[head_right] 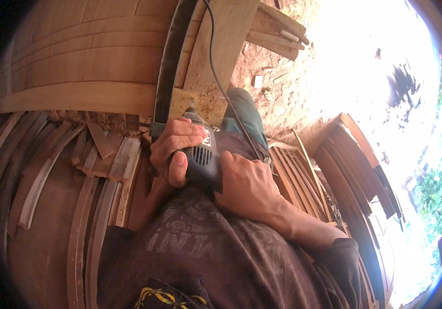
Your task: The person uses a corded drill to make holes in a large curved wooden panel. They position the panel, drill multiple holes along its edge, and reposition the panel to continue drilling.
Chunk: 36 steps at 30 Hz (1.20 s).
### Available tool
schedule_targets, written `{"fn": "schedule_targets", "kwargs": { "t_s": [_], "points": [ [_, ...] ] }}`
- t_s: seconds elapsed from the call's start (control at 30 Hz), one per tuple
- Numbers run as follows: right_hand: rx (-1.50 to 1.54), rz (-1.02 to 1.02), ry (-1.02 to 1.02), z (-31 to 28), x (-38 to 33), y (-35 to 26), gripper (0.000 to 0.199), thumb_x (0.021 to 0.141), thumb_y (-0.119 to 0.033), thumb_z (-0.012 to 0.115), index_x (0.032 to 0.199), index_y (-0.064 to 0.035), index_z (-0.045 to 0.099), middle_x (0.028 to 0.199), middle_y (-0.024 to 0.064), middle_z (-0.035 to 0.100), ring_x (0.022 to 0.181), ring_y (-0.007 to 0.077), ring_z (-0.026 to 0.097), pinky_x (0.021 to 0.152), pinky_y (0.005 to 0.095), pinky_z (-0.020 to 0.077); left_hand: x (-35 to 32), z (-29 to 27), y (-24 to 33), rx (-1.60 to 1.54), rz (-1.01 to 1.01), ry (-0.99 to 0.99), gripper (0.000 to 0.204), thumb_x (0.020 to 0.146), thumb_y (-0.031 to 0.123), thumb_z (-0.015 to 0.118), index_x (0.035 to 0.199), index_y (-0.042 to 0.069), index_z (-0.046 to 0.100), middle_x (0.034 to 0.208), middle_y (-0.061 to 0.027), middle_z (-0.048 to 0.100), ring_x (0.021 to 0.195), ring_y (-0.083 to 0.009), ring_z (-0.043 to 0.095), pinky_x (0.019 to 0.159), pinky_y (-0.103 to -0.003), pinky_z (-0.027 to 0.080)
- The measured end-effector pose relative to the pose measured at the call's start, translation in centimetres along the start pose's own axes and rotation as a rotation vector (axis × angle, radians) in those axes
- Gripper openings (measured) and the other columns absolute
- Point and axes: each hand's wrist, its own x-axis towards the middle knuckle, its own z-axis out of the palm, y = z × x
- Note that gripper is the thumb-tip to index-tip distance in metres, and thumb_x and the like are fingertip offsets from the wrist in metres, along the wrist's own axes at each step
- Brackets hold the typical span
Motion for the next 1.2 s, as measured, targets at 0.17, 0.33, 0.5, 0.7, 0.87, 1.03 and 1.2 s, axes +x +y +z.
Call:
{"fn": "schedule_targets", "kwargs": {
  "t_s": [0.17,0.33,0.5,0.7,0.87,1.03,1.2],
  "points": [
    [-0.005,0.003,-0.014,-0.3,0.8,0.4,0.043,0.082,-0.026,0.082,0.108,0.0013,0.06,0.101,0.0246,0.073,0.096,0.0467,0.074,0.087,0.0566,0.0564,0.5,0.2,-0.6,0.004,0.002,0.009,0.049,0.101,0.033,0.044,0.096,-0.006,0.072,0.093,-0.0214,0.077,0.089,-0.0354,0.076,0.094,-0.053,0.057],
    [0.017,0.022,-0.04,-0.3,1.4,0.5,0.04,0.082,-0.025,0.078,0.108,0.0005,0.061,0.102,0.0252,0.073,0.096,0.0473,0.072,0.087,0.0571,0.0554,0.9,0.5,-1.2,-0.048,-0.009,0.057,0.041,0.093,0.028,0.052,0.093,-0.008,0.073,0.091,-0.0215,0.077,0.087,-0.0341,0.074,0.087,-0.049,0.057],
    [0.024,0.011,0.011,-0.7,1.9,0.5,0.038,0.082,-0.025,0.077,0.106,0.0006,0.062,0.1,0.025,0.073,0.094,0.0476,0.072,0.086,0.057,0.0554,0.6,0.6,-1.6,-0.058,-0.004,0.061,0.04,0.093,0.028,0.053,0.095,-0.007,0.073,0.092,-0.0218,0.077,0.087,-0.0342,0.074,0.087,-0.049,0.057],
    [0.013,0.013,-0.006,-0.8,2.0,0.6,0.038,0.082,-0.024,0.076,0.105,0.0012,0.061,0.1,0.0257,0.073,0.094,0.0483,0.072,0.086,0.0572,0.0555,0.0,0.3,-1.4,-0.005,-0.037,0.006,0.048,0.102,0.033,0.045,0.1,-0.006,0.073,0.097,-0.0221,0.077,0.092,-0.0355,0.075,0.097,-0.053,0.055],
    [0.006,0.019,-0.02,-1.0,2.2,0.5,0.037,0.082,-0.024,0.075,0.106,0.0016,0.062,0.1,0.0263,0.073,0.095,0.0481,0.072,0.087,0.0572,0.0555,0.1,0.0,-1.8,0.005,-0.043,-0.002,0.048,0.102,0.033,0.044,0.1,-0.006,0.073,0.098,-0.0214,0.077,0.093,-0.0353,0.075,0.098,-0.053,0.055],
    [0.026,0.027,-0.001,-0.7,2.2,0.7,0.036,0.082,-0.024,0.074,0.105,0.0018,0.063,0.101,0.0263,0.073,0.094,0.0482,0.072,0.087,0.0571,0.0555,0.0,0.3,-1.9,0.009,-0.032,0.009,0.049,0.103,0.033,0.044,0.101,-0.006,0.073,0.098,-0.0211,0.078,0.094,-0.035,0.075,0.098,-0.052,0.055],
    [0.005,0.023,0.012,-0.1,2.5,1.0,0.034,0.083,-0.024,0.073,0.103,0.0015,0.063,0.099,0.0262,0.073,0.093,0.0483,0.072,0.086,0.0573,0.0552,-0.1,0.3,-2.3,-0.003,-0.033,0.007,0.049,0.103,0.033,0.044,0.1,-0.006,0.073,0.097,-0.0211,0.077,0.093,-0.035,0.076,0.097,-0.052,0.055]
  ]
}}
